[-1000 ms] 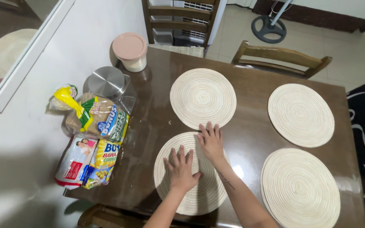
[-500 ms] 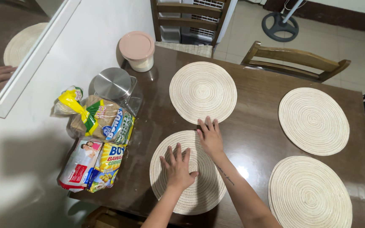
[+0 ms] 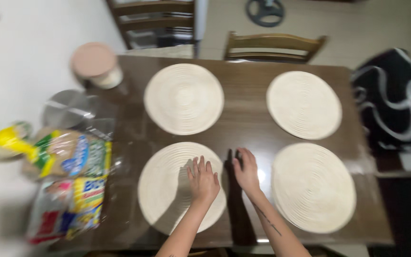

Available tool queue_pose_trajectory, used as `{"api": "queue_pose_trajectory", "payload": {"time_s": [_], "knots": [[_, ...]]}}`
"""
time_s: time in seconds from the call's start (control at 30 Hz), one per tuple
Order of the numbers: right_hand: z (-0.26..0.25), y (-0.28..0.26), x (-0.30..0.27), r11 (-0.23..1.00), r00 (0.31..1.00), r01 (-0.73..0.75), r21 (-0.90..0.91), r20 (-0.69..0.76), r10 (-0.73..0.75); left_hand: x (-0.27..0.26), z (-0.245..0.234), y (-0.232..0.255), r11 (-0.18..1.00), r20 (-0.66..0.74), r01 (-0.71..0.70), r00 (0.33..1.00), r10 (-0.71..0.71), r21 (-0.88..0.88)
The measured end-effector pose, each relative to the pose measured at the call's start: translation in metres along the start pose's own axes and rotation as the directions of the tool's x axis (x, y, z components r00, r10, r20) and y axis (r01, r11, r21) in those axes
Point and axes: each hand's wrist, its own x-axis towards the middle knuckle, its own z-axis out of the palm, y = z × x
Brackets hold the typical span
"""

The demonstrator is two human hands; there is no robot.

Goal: The person arranges placemats on a dining table, adjusts the chairs, and sets out plates and silverware for several places.

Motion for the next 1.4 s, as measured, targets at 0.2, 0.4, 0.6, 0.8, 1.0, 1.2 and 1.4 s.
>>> {"api": "queue_pose_trajectory", "payload": {"time_s": [0.2, 0.4, 0.6, 0.8, 1.0, 1.2, 1.4], "knots": [[-0.125, 0.099, -0.042, 0.960, 0.950, -0.250, -0.129, -0.226, 0.217, 0.001, 0.047, 0.103, 0.971, 0.172, -0.149, 0.968, 0.181, -0.185], [-0.193, 0.180, -0.090, 0.773, 0.828, -0.541, -0.331, -0.368, 0.422, -0.007, 0.093, 0.184, 0.892, 0.176, -0.122, 0.960, 0.217, -0.436], [-0.214, 0.220, -0.112, 0.660, 0.682, -0.722, -0.207, -0.372, 0.630, -0.005, 0.108, 0.212, 0.948, 0.172, -0.013, 0.983, 0.071, -0.317], [-0.230, 0.231, -0.103, 0.566, 0.601, -0.798, -0.207, -0.341, 0.723, -0.001, 0.112, 0.222, 0.892, 0.215, 0.160, 0.974, -0.073, -0.423], [-0.229, 0.278, -0.119, 0.707, 0.694, -0.679, -0.195, -0.485, 0.532, 0.000, 0.119, 0.208, 0.823, 0.103, 0.027, 0.994, 0.038, -0.568], [-0.216, 0.282, -0.068, 0.872, 0.790, -0.419, 0.255, -0.371, 0.488, 0.033, 0.093, 0.144, 0.703, 0.069, 0.232, 0.965, -0.253, -0.672], [-0.142, 0.202, 0.025, 0.820, 0.938, -0.185, 0.542, -0.151, 0.311, 0.076, 0.074, 0.063, 0.630, -0.080, 0.236, 0.899, -0.431, -0.740]]}}
